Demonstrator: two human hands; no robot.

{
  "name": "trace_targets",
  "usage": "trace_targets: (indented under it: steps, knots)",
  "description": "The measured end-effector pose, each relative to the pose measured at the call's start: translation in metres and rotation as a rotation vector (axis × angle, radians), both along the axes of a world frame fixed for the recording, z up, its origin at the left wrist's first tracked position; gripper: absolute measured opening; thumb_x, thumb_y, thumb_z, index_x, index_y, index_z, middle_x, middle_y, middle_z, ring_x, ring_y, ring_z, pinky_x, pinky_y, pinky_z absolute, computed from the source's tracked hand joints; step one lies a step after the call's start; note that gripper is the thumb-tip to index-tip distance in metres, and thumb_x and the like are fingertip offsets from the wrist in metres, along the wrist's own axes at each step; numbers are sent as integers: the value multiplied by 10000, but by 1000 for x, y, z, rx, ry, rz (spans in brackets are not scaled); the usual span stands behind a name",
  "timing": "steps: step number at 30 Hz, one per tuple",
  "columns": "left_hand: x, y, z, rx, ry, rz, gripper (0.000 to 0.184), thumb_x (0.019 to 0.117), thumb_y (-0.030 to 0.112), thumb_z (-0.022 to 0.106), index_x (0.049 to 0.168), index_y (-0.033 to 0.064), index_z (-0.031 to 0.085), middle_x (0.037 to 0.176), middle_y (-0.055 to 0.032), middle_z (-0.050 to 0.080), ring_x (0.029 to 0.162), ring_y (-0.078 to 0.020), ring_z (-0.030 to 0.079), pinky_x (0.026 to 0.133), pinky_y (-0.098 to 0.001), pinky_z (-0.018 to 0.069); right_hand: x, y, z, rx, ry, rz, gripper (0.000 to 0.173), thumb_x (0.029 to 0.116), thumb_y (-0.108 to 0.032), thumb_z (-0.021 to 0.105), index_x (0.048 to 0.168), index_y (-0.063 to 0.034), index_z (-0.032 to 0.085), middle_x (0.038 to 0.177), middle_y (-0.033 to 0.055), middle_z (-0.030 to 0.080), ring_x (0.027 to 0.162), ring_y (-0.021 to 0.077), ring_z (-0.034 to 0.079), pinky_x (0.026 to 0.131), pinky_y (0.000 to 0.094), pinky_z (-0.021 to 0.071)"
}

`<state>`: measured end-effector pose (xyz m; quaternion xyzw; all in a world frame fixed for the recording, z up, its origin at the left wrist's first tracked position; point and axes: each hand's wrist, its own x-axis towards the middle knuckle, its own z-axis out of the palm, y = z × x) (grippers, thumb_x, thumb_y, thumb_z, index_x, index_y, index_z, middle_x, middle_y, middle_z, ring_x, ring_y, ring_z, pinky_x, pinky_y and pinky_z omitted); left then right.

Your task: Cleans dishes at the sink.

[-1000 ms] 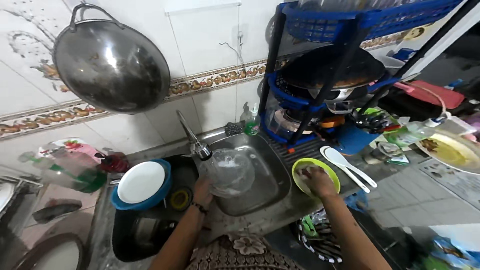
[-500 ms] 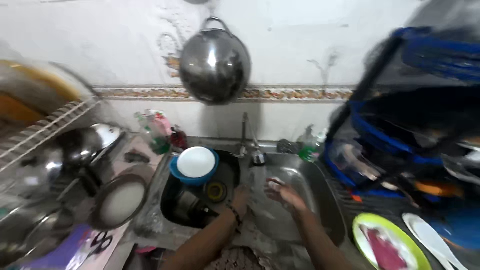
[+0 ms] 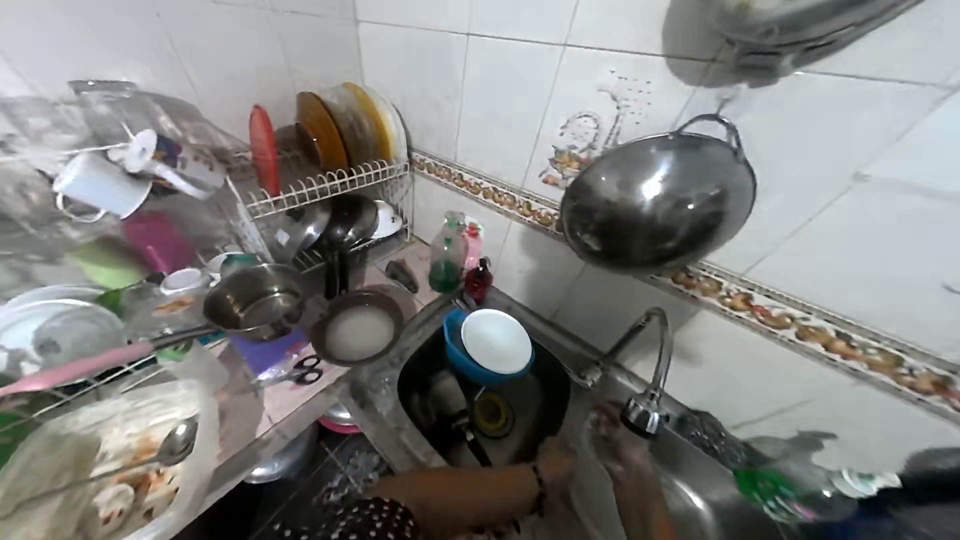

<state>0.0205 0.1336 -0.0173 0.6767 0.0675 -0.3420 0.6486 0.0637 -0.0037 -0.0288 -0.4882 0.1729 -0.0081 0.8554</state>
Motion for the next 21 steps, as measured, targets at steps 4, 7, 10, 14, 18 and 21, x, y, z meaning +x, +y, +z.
trace_targets:
  steps: [4,7,10,14,18,21]
  knots:
    - [0,0,8,30,-15,-27,464,1127,246,358,1431,-91,458,1417,-316,512,1304,-421,524,1086,-554,419,-10,3,13,-283,123,51,266,1087,-133,385,861,-116,524,540,-74,474,379,-7,400,350,150,355]
    - [1,-4,8,38,0,-4,466,1130,258,348,1422,-85,466,1392,-310,530,1272,-414,544,1056,-552,438,-10,-5,3,-255,115,63,288,1128,-251,325,918,-133,483,572,-71,420,431,25,409,413,192,379]
    - [3,-7,3,37,-1,-15,471,1127,254,347,1430,-90,455,1409,-317,516,1305,-425,523,1080,-570,422,-9,-8,-3,-279,69,28,242,1007,18,481,802,-102,524,495,-85,482,387,-16,419,387,142,374]
    - [3,-8,8,42,12,-4,470,1126,261,351,1436,-77,455,1420,-316,506,1315,-425,516,1079,-582,420,-12,-13,14,-462,187,214,129,1011,18,547,921,-73,557,609,-70,537,452,-11,455,431,141,396]
    - [4,-9,9,23,25,3,474,1128,281,351,1441,-60,451,1409,-309,510,1273,-420,539,1034,-579,448,-20,-23,7,-647,173,312,122,961,95,539,1054,73,614,855,96,705,724,137,694,684,293,604]
    - [6,-11,9,23,44,8,482,1131,283,333,1444,-68,441,1420,-309,500,1282,-421,535,1036,-584,452,-38,-31,23,-1188,158,455,224,982,44,582,1172,99,687,1162,267,692,1096,337,661,997,476,503]
